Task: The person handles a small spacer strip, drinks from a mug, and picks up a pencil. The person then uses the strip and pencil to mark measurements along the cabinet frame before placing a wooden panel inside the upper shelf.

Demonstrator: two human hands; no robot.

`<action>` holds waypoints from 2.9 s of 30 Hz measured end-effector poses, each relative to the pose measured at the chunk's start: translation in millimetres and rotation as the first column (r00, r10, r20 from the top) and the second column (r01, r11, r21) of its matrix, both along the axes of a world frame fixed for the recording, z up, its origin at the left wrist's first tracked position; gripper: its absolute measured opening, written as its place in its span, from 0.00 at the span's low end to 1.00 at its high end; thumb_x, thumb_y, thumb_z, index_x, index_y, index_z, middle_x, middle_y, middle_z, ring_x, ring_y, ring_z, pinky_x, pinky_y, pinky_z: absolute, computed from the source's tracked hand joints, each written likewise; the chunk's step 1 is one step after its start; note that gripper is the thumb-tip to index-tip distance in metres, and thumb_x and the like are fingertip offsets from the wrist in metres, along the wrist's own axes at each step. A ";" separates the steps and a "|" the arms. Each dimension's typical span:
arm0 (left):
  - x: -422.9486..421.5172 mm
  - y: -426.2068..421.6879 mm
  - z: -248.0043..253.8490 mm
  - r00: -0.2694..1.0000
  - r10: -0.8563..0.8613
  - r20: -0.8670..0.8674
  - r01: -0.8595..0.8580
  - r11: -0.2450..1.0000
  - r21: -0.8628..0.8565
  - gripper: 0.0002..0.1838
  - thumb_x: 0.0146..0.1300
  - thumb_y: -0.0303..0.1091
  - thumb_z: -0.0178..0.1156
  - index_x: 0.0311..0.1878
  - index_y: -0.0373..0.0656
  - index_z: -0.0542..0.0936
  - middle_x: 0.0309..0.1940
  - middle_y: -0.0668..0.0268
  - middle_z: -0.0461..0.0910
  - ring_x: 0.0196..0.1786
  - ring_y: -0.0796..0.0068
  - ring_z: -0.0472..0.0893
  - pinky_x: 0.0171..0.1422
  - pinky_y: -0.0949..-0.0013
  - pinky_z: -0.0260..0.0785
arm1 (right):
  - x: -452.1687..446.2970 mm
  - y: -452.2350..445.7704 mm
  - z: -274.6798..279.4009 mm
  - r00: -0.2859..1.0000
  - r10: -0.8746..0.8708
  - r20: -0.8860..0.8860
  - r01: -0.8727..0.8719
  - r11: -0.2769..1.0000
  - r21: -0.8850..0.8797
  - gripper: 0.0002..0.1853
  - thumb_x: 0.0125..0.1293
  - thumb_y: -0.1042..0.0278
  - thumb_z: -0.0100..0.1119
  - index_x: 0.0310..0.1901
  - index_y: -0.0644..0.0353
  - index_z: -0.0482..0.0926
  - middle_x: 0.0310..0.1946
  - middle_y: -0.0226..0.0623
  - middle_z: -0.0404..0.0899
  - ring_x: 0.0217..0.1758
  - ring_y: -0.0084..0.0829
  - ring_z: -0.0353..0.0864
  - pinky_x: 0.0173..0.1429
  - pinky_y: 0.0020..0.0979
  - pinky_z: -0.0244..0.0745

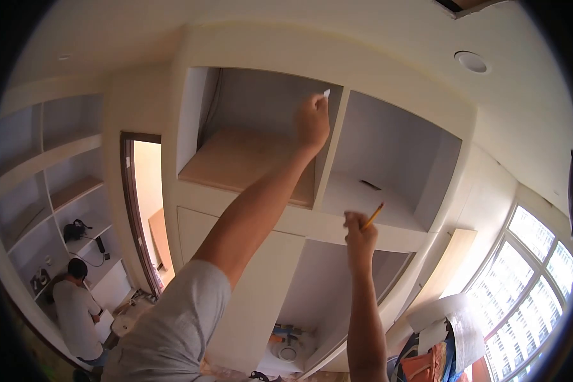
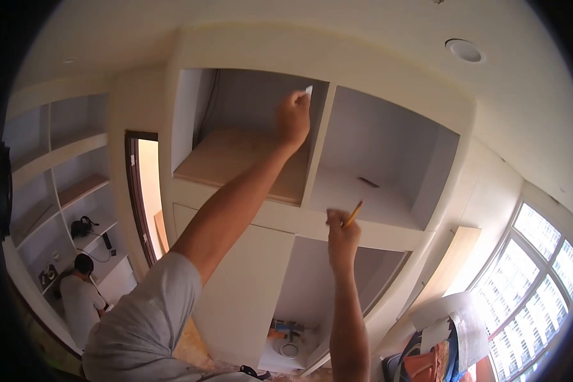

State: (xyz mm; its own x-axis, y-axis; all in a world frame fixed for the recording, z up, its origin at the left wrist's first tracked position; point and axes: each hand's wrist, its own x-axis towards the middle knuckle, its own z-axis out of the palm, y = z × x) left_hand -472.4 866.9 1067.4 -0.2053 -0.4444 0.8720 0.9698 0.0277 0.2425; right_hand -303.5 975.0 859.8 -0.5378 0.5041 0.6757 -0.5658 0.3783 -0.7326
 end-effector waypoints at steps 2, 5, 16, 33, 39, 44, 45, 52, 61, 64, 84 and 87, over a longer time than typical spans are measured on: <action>-11.2 11.8 24.4 1.000 0.003 -0.005 -0.003 1.000 0.031 0.11 0.68 0.34 0.61 0.40 0.35 0.84 0.30 0.53 0.84 0.35 0.57 0.84 0.41 0.59 0.73 | 14.2 7.8 -38.4 0.995 -0.026 0.093 0.025 1.000 0.014 0.10 0.72 0.65 0.62 0.41 0.65 0.84 0.24 0.25 0.75 0.21 0.13 0.65 0.25 0.19 0.60; -15.8 35.7 41.0 1.000 0.002 0.001 -0.002 0.998 0.063 0.09 0.65 0.30 0.60 0.34 0.34 0.83 0.29 0.50 0.83 0.36 0.51 0.84 0.40 0.56 0.72 | 42.3 25.3 -93.6 0.987 0.030 0.159 -0.006 0.989 -0.150 0.09 0.71 0.65 0.64 0.38 0.63 0.84 0.24 0.25 0.75 0.20 0.13 0.65 0.24 0.19 0.59; -38.8 96.0 49.7 0.992 0.118 -0.051 -0.094 0.938 0.333 0.10 0.61 0.30 0.60 0.27 0.33 0.81 0.21 0.51 0.78 0.27 0.49 0.80 0.36 0.52 0.70 | 122.1 93.6 -170.1 0.956 -0.080 0.283 0.173 0.931 -0.321 0.09 0.72 0.65 0.64 0.41 0.64 0.84 0.23 0.26 0.74 0.17 0.12 0.62 0.20 0.18 0.55; -33.6 84.6 35.3 0.988 -0.120 -0.095 0.141 0.953 0.269 0.08 0.69 0.32 0.64 0.39 0.37 0.84 0.30 0.56 0.82 0.37 0.54 0.81 0.45 0.54 0.72 | 126.6 75.2 -2.7 0.998 0.064 0.023 -0.061 0.993 -0.105 0.15 0.81 0.60 0.48 0.56 0.62 0.75 0.29 0.23 0.66 0.26 0.14 0.60 0.30 0.24 0.61; -35.1 80.9 36.5 0.971 -0.231 -0.055 0.238 0.950 0.203 0.07 0.67 0.30 0.64 0.33 0.38 0.80 0.36 0.56 0.81 0.44 0.52 0.80 0.49 0.52 0.72 | 107.5 44.1 122.0 0.995 0.077 -0.058 -0.069 0.990 0.121 0.14 0.84 0.61 0.43 0.55 0.61 0.75 0.33 0.24 0.66 0.27 0.16 0.60 0.33 0.25 0.61; -39.3 80.5 33.9 0.983 -0.169 -0.068 0.178 0.971 0.160 0.07 0.68 0.30 0.63 0.34 0.38 0.80 0.36 0.56 0.80 0.45 0.51 0.79 0.52 0.51 0.71 | 73.9 27.4 190.1 0.997 0.058 -0.055 -0.039 0.955 0.293 0.16 0.83 0.59 0.46 0.59 0.62 0.76 0.32 0.23 0.64 0.29 0.15 0.59 0.34 0.25 0.60; -42.5 82.7 33.0 0.984 -0.100 -0.147 0.129 0.969 0.208 0.07 0.68 0.30 0.63 0.35 0.38 0.80 0.37 0.55 0.80 0.45 0.50 0.78 0.53 0.51 0.71 | 66.3 26.1 202.3 0.997 0.056 -0.052 -0.038 0.955 0.293 0.16 0.83 0.59 0.46 0.59 0.62 0.76 0.32 0.23 0.64 0.29 0.15 0.59 0.34 0.25 0.60; -44.6 85.0 33.9 0.971 -0.191 -0.146 0.223 0.941 0.253 0.06 0.69 0.30 0.62 0.37 0.37 0.81 0.37 0.54 0.80 0.44 0.51 0.78 0.53 0.51 0.71 | 21.5 -8.4 273.7 0.993 -0.032 -0.112 0.085 0.859 0.504 0.19 0.81 0.58 0.50 0.55 0.67 0.80 0.33 0.28 0.69 0.35 0.20 0.71 0.46 0.29 0.80; -39.9 77.5 33.9 0.939 -0.311 -0.143 0.338 0.912 0.234 0.10 0.65 0.31 0.65 0.30 0.36 0.80 0.30 0.55 0.78 0.38 0.53 0.77 0.46 0.52 0.68 | -28.8 -13.0 315.4 0.964 -0.178 -0.198 0.265 0.724 0.637 0.22 0.73 0.54 0.62 0.52 0.69 0.84 0.36 0.41 0.84 0.39 0.29 0.86 0.51 0.32 0.84; -38.1 77.0 32.9 0.949 -0.277 -0.152 0.309 0.916 0.255 0.09 0.65 0.30 0.65 0.30 0.37 0.80 0.30 0.56 0.78 0.38 0.54 0.76 0.46 0.52 0.68 | -37.2 -20.2 320.1 0.949 -0.225 -0.221 0.316 0.665 0.676 0.22 0.72 0.54 0.62 0.52 0.69 0.84 0.38 0.43 0.87 0.41 0.29 0.87 0.50 0.31 0.83; -41.8 80.6 38.0 0.961 -0.157 -0.228 0.235 0.898 0.372 0.14 0.62 0.30 0.66 0.24 0.33 0.77 0.22 0.52 0.76 0.30 0.52 0.74 0.38 0.52 0.64 | -102.3 -17.1 317.2 0.898 -0.242 -0.368 0.439 0.428 0.790 0.13 0.78 0.64 0.55 0.49 0.66 0.80 0.36 0.48 0.86 0.39 0.40 0.88 0.45 0.39 0.80; -43.6 79.5 37.6 0.960 -0.165 -0.225 0.239 0.902 0.359 0.14 0.62 0.31 0.66 0.24 0.32 0.78 0.21 0.52 0.75 0.30 0.52 0.74 0.38 0.52 0.64 | -106.0 -12.1 316.7 0.885 -0.198 -0.422 0.466 0.352 0.812 0.12 0.78 0.65 0.54 0.50 0.66 0.80 0.37 0.49 0.86 0.38 0.43 0.87 0.44 0.40 0.80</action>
